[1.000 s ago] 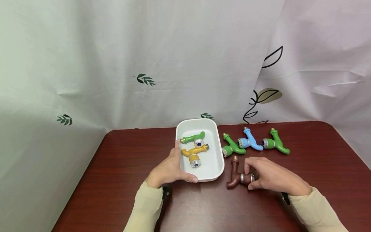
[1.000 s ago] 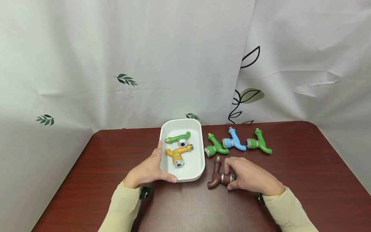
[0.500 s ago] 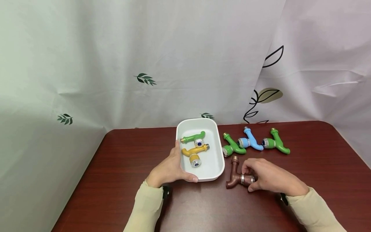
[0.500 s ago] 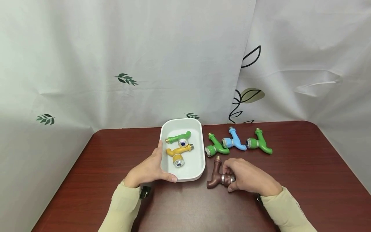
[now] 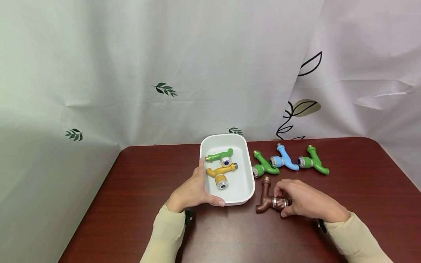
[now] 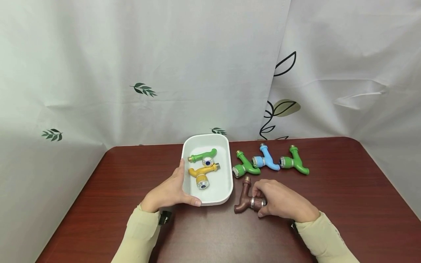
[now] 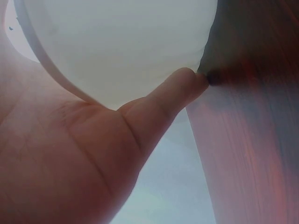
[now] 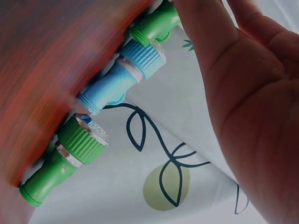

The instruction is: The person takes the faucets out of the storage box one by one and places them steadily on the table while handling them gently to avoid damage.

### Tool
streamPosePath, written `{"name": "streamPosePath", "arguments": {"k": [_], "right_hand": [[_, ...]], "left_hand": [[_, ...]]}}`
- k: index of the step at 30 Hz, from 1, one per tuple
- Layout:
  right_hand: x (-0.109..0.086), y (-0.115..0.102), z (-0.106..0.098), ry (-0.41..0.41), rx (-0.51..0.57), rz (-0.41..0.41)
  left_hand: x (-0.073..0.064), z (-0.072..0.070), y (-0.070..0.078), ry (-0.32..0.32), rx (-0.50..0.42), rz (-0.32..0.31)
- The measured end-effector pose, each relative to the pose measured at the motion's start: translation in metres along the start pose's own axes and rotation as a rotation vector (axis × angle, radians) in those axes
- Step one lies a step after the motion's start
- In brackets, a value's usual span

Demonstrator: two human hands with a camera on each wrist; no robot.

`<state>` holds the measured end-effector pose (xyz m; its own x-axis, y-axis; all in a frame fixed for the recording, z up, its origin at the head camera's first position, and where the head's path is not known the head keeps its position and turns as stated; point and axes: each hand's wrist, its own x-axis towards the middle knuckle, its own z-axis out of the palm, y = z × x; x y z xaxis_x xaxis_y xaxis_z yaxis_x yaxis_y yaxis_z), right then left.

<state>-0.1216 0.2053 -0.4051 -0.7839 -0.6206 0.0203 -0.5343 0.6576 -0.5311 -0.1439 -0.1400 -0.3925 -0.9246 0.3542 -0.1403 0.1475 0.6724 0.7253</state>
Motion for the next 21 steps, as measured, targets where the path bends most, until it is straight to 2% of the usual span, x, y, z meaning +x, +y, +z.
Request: {"name": "streamPosePath", "arguments": {"k": [8,13,21], "right_hand": [[-0.001,0.0008,0.0002,0.006,0.003,-0.006],[-0.0017,-0.0008,-0.0008,-0.013,-0.001,0.028],[-0.003,-0.0024,-0.0034,0.004,-0.005,0.015]], "left_hand": [[0.0006,0.0007,-0.0018,0.002,0.003,-0.008],[0.0006,0.0009,-0.0022,-0.006,0.004,-0.024],[0.0006,0.0006,-0.003,-0.008,-0.017,-0.002]]}}
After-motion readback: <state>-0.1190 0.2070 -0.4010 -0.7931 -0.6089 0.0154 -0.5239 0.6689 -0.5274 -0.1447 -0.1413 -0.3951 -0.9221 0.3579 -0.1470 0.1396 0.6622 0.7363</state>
